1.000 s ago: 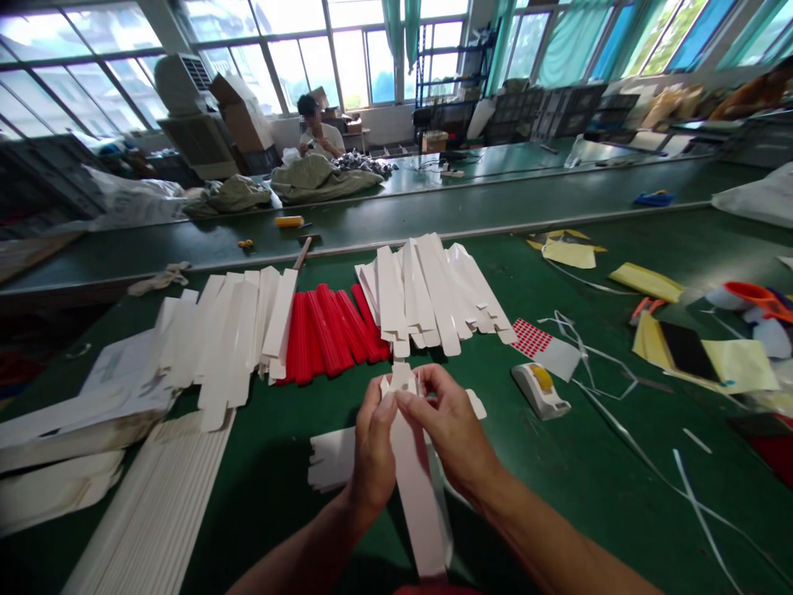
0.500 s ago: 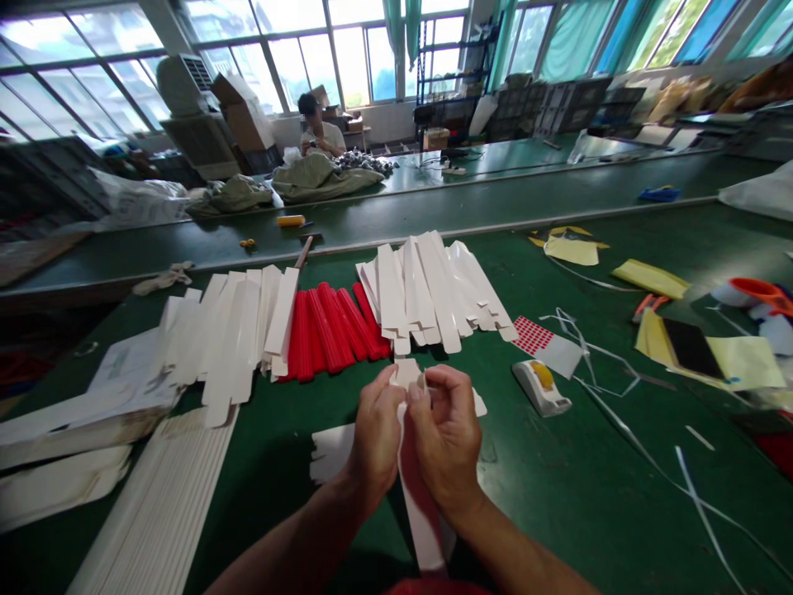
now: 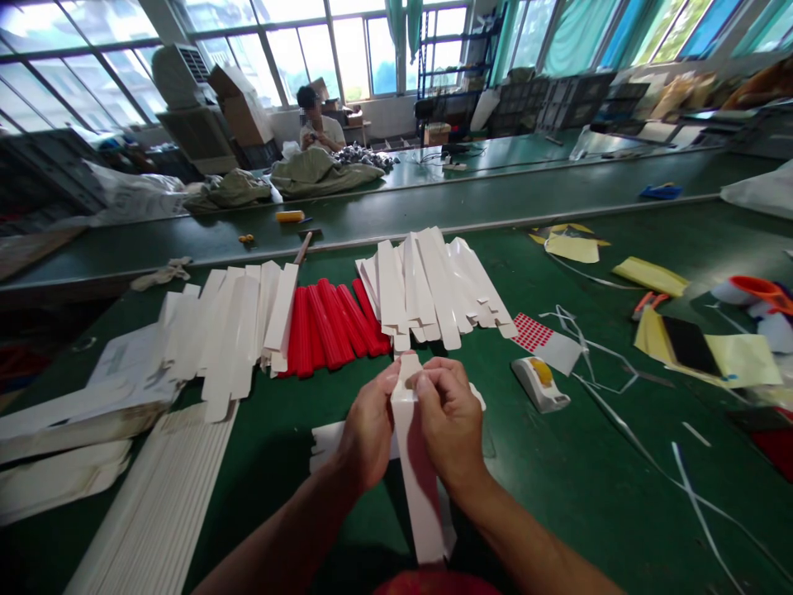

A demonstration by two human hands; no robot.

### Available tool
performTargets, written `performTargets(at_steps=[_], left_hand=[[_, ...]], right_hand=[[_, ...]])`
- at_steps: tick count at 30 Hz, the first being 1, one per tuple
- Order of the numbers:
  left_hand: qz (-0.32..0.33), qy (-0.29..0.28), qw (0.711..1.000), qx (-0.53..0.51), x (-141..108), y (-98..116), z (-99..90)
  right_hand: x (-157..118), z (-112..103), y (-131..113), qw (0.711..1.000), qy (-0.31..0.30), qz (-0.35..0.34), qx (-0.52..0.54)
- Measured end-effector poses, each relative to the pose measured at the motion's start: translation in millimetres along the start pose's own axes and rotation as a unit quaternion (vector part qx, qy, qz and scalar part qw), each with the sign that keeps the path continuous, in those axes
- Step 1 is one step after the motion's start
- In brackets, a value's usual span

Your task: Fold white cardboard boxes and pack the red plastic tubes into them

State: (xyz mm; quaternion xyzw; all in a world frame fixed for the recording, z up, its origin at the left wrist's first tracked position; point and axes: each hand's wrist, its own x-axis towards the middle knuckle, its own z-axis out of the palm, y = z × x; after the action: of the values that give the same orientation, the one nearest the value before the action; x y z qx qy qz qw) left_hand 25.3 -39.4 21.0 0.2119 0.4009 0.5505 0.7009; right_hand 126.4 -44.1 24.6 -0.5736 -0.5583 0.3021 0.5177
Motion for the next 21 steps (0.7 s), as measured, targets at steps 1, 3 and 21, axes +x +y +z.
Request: performTargets(at_steps=[1, 3, 21], left_hand=[[-0.013, -0.002, 1.000, -0.016, 0, 0, 1.0], [-0.017, 0.013, 0.999, -0.030, 0, -1, 3.3], [0.170, 0.030, 0.958, 0.228, -7, -35, -10.2]], right_hand=[[0, 1, 1, 1.000, -0.017, 0.023, 0.011], [0, 2, 3, 0.994, -0.044, 0.075, 0.059], [28, -21, 7, 0.976, -0.208, -0.047, 0.038]])
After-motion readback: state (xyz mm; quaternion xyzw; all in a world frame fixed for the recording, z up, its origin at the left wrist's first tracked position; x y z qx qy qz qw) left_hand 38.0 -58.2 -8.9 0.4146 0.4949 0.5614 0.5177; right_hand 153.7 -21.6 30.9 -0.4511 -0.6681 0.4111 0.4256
